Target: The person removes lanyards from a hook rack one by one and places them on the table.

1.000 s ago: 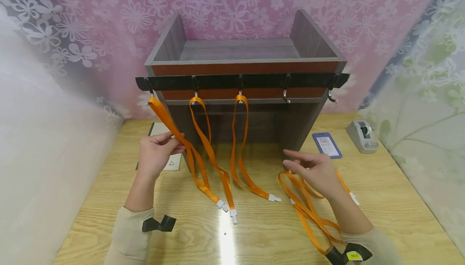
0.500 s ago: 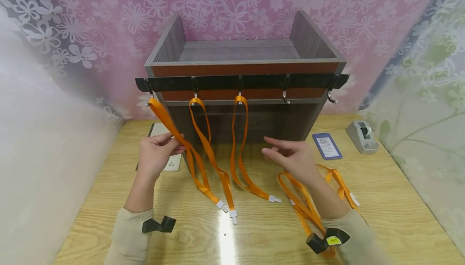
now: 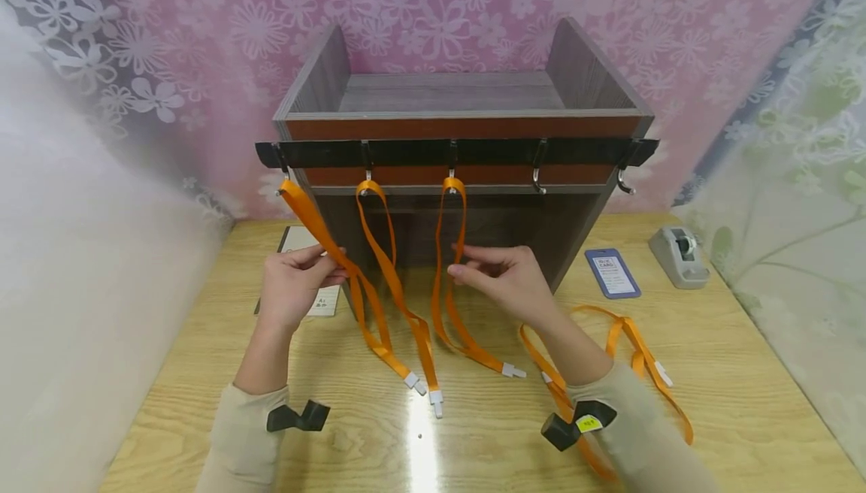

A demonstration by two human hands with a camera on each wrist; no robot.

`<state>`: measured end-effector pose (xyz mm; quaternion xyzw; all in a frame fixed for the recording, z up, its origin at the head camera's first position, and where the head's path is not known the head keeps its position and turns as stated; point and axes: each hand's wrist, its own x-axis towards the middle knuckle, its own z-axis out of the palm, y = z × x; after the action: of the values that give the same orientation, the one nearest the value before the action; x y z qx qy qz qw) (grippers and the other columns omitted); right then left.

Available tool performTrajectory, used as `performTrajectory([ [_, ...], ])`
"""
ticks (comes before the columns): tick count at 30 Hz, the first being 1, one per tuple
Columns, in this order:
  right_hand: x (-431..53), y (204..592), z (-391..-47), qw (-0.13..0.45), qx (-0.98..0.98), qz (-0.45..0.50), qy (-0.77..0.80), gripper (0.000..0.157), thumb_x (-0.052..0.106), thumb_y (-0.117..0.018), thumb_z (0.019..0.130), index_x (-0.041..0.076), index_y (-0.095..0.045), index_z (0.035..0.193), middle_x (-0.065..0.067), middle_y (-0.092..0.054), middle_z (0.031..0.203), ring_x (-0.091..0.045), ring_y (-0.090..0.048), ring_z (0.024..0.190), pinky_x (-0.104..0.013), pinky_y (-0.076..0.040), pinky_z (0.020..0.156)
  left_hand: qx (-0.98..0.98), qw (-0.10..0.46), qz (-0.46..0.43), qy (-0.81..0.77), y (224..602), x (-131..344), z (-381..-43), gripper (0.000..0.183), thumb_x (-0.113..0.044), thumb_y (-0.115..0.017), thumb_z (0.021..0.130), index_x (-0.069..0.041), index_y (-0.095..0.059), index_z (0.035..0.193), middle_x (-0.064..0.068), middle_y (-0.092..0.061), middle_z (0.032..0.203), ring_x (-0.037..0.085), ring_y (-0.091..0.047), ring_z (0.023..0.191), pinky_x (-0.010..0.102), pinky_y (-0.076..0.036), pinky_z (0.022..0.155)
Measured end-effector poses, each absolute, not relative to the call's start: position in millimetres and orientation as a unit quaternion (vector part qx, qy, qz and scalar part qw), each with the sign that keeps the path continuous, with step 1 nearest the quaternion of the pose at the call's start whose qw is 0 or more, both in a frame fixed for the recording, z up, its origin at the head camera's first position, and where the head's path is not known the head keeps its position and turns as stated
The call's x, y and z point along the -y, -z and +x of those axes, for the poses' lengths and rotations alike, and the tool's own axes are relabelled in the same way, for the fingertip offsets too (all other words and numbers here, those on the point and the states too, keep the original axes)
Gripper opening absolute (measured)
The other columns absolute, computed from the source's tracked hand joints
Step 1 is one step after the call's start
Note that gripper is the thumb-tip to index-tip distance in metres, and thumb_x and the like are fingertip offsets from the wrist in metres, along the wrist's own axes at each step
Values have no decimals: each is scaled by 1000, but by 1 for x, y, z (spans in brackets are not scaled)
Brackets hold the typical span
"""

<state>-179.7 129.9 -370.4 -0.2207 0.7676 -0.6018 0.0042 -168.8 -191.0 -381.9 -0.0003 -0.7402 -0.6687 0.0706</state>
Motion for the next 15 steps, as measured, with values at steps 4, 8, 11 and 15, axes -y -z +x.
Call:
performTrajectory([
  [4,-120,370,-180,14,-761,-221,610,27,15,-78,88,3,-76,113,-1,-77,79,-13,-69,67,-18,-47,52,741,68,0,668,382,191,-167,34,-16,-69,95,7,-69,120,-8,-77,81,10,-75,71,29,-65,73],
  [8,-112,371,-179,12,-766,-225,602,22,17,-79,87,4,-79,105,-5,-76,76,-11,-59,57,-18,-41,48,744,63,3,665,382,191,-165,34,-17,-69,96,6,-69,121,-8,-77,81,11,-75,71,30,-65,73],
  [11,-107,370,-179,-1,-777,-229,587,16,23,-79,88,9,-81,95,-7,-73,72,-12,-51,54,-20,-35,46,743,63,7,667,382,190,-165,34,-17,-69,95,6,-69,121,-9,-77,81,10,-75,71,29,-65,73],
  [15,-102,366,-182,-13,-787,-226,574,12,28,-79,88,17,-81,84,-6,-71,68,-12,-47,54,-20,-34,46,739,68,5,670,380,190,-169,36,-17,-69,95,8,-68,122,-10,-77,80,10,-75,71,28,-65,72],
])
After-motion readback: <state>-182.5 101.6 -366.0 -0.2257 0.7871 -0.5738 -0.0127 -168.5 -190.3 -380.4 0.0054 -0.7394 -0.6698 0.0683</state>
